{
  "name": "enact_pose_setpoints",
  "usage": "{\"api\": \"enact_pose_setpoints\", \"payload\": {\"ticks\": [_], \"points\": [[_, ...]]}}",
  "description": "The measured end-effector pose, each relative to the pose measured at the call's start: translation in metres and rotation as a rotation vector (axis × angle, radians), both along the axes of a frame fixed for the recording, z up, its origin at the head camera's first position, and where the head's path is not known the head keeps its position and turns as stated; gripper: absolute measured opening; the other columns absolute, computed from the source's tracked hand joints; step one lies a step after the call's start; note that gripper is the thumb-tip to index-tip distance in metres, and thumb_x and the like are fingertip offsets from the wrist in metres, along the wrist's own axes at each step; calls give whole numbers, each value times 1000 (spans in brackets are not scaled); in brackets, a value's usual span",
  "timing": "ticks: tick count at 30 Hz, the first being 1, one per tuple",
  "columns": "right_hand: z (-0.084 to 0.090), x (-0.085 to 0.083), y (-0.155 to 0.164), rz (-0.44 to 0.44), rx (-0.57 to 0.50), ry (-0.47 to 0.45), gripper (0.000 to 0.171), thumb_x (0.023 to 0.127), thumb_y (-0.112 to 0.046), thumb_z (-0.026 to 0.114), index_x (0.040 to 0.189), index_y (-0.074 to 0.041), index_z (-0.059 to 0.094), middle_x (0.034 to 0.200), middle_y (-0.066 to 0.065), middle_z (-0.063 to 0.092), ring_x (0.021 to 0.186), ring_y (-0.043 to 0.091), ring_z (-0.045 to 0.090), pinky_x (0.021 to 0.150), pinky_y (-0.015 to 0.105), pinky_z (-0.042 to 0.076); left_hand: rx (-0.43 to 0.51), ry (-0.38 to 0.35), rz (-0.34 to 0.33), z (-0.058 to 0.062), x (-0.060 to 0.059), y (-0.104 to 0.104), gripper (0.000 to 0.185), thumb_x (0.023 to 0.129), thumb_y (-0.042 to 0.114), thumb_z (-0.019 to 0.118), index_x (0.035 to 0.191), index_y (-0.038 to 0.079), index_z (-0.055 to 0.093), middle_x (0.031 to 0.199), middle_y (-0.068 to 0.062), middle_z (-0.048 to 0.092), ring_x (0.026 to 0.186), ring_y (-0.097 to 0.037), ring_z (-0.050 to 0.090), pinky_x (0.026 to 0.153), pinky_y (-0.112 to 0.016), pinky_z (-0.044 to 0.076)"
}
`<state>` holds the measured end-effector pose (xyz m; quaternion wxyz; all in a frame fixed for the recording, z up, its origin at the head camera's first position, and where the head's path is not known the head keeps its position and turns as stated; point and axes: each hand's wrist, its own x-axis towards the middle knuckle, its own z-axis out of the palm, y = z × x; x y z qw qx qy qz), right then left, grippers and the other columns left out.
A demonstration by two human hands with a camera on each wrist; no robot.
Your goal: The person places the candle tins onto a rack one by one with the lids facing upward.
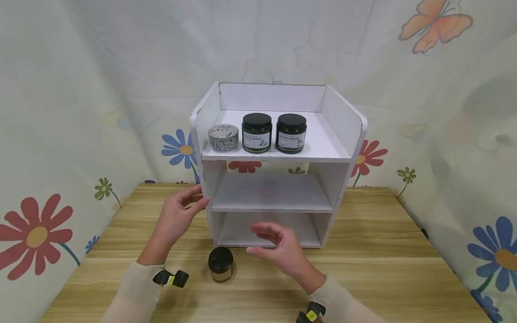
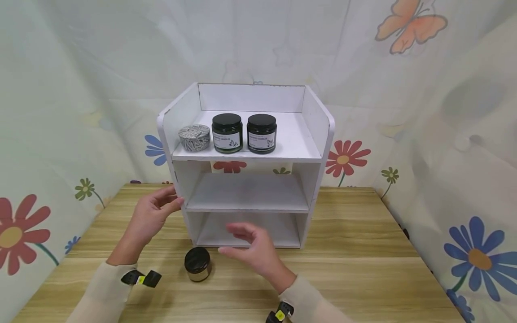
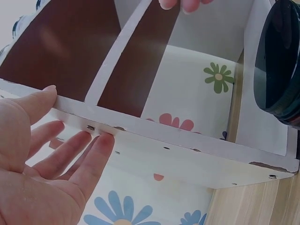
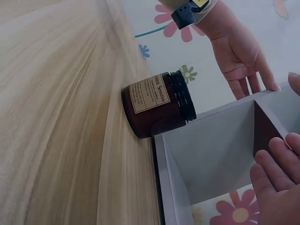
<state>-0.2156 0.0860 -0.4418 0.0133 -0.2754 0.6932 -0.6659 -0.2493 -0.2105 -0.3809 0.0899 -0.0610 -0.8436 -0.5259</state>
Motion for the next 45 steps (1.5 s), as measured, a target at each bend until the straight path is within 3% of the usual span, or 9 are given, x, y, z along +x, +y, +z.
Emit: {"api": "enact_pose_setpoints", "payload": {"ticks": [11,24,35,45], "points": [[-7,-3,-9,32,32,-6,53,83,-13,86,130,-2,66,136,14,67,127,28,64,112,41,49,-2,18,1,-1,-1,0,64,94,52,70,147,19,58,146,-6,61,130,-30,61,106,-54,53],[-25,-9,-18,42,35,-127,60,82,-18,88,134,-2,63,143,20,61,132,47,56,115,53,44,-11,24,-1,-1,-1,0,62,94,51,70,147,19,58,145,-6,61,129,-30,62,104,-53,54],[-37,-14,-32,85,16,-212,65,83,-16,87,137,7,57,144,28,56,134,48,53,116,53,43,-15,35,0,-1,0,0,60,94,49,70,146,19,59,144,-6,62,127,-29,63,102,-51,56],[-48,-15,-45,145,51,-233,65,81,-13,88,137,3,59,145,22,59,137,41,54,118,46,42,-10,36,-7,-2,-1,1,61,94,50,71,146,19,59,145,-7,62,129,-32,62,104,-54,54]]}}
